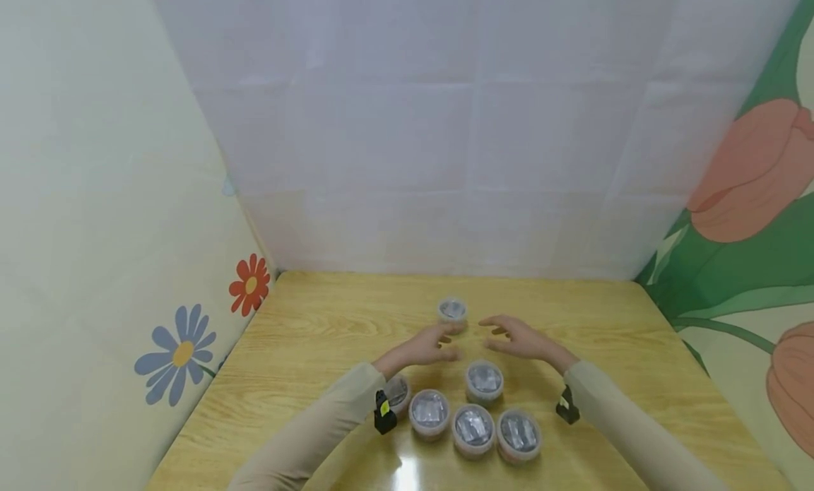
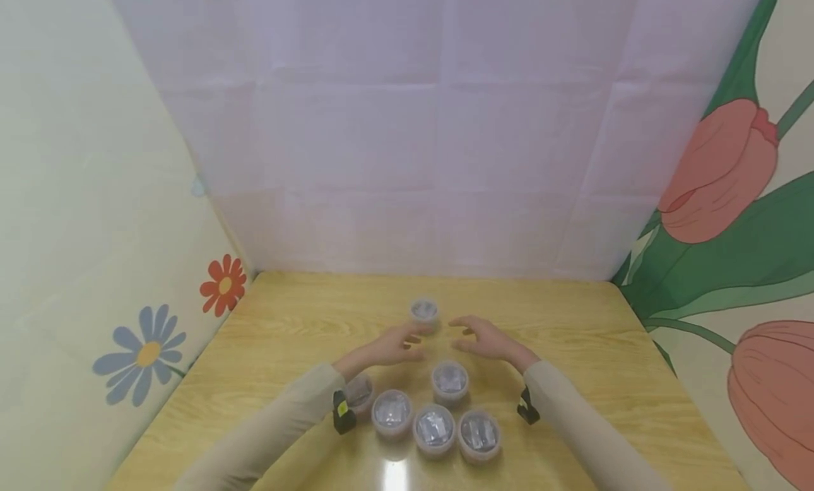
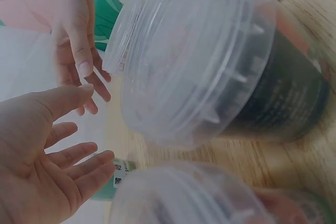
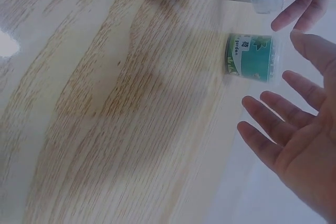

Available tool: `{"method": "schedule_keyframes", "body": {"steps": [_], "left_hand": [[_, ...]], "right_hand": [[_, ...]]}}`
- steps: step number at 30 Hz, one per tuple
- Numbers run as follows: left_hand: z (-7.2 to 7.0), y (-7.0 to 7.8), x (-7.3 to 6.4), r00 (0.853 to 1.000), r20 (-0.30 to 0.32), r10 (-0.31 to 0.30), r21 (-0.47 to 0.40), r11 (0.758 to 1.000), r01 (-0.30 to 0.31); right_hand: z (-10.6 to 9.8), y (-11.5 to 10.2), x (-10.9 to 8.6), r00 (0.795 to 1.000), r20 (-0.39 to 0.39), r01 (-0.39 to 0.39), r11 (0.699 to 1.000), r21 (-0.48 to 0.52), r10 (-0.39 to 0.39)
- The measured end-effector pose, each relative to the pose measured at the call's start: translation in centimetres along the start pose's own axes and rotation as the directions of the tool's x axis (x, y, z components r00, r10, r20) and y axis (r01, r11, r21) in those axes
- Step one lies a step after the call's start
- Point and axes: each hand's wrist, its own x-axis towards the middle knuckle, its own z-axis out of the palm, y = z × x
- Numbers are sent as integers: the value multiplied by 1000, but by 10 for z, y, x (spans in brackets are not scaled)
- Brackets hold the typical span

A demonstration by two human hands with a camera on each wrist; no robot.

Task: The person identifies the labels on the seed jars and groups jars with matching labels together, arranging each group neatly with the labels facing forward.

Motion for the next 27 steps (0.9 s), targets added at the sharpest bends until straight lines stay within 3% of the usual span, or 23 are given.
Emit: {"method": "schedule_keyframes", "body": {"steps": [9, 21, 27], "left_hand": [[5, -2, 0, 998, 37, -41, 34, 999, 40], [9, 2, -4, 995, 90, -54, 11, 999, 53], [10, 2, -4, 993, 101, -60, 21, 998, 58]], "right_hand": [[-1, -2, -4, 1000, 28, 11, 1000, 28, -12], [2, 5, -10, 998, 66, 4, 999, 37, -6], [0, -3, -15, 997, 71, 11, 998, 59, -15]]}}
